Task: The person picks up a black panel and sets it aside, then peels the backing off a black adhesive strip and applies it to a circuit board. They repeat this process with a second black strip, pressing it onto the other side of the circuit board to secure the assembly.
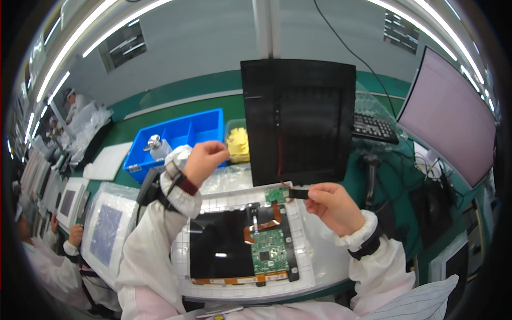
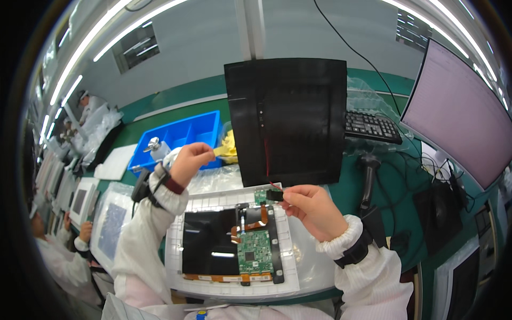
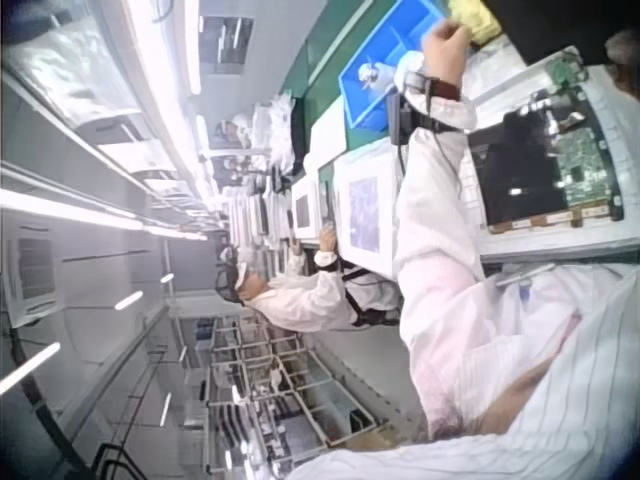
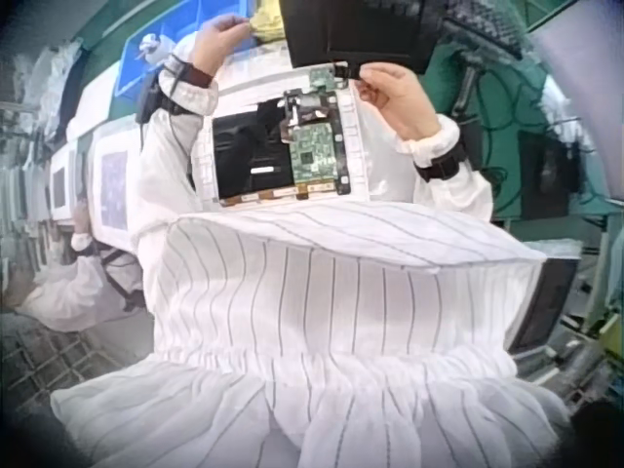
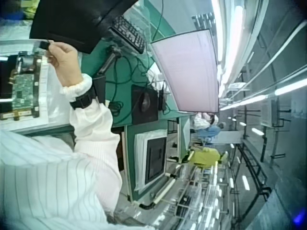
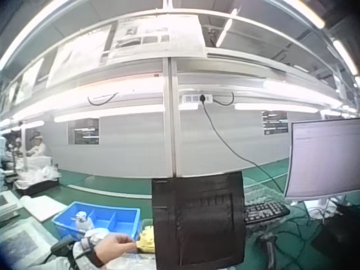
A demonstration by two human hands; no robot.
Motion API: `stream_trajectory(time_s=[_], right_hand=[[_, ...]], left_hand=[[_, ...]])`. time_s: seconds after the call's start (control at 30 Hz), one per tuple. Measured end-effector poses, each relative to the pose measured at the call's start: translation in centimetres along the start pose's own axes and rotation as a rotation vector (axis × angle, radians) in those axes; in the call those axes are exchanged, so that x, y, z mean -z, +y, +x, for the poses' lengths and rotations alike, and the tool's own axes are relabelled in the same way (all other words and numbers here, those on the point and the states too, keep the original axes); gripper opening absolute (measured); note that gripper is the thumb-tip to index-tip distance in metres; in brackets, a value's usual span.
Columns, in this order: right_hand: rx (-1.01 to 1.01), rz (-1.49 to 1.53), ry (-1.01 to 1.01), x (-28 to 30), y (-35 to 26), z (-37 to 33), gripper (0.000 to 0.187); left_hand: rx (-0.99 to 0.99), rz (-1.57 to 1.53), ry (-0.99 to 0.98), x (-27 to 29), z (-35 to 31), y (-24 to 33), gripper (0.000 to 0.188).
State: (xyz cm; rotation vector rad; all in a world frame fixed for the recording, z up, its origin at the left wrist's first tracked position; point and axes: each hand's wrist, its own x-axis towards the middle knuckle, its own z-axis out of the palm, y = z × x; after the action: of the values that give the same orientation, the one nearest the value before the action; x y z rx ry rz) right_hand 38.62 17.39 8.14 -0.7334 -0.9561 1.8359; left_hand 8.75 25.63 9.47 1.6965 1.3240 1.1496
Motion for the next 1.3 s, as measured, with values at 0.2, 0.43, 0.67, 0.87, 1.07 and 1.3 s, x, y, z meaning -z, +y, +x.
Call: stream_trajectory(time_s=[0.2, 0.43, 0.67, 0.87, 1.07, 1.3], right_hand=[[-0.033, -0.007, 0.021, 0.9, 0.5, 0.5, 0.011], [-0.059, -0.022, 0.000, 0.9, 1.5, 1.4, 0.012], [-0.040, -0.063, 0.036, 0.3, 2.0, 1.2, 0.012], [-0.036, -0.099, 0.071, -0.4, 2.7, 0.9, 0.011], [-0.050, -0.120, 0.068, -1.3, 3.8, 0.1, 0.012], [-0.049, -0.095, 0.045, -2.0, 3.8, -0.8, 0.014]], left_hand=[[-0.044, 0.491, 0.205, -2.7, 7.6, -4.9, 0.017], [-0.024, 0.442, 0.162, -2.6, 9.7, -8.2, 0.022], [-0.339, 0.441, 0.381, -3.2, 5.4, -1.6, 0.009], [-0.286, 0.212, -0.210, -6.9, -5.9, 6.4, 0.008], [-0.468, 0.348, -0.208, -8.6, -8.8, 6.1, 0.014], [-0.562, 0.398, -0.121, -8.9, -9.3, 5.3, 0.015]])
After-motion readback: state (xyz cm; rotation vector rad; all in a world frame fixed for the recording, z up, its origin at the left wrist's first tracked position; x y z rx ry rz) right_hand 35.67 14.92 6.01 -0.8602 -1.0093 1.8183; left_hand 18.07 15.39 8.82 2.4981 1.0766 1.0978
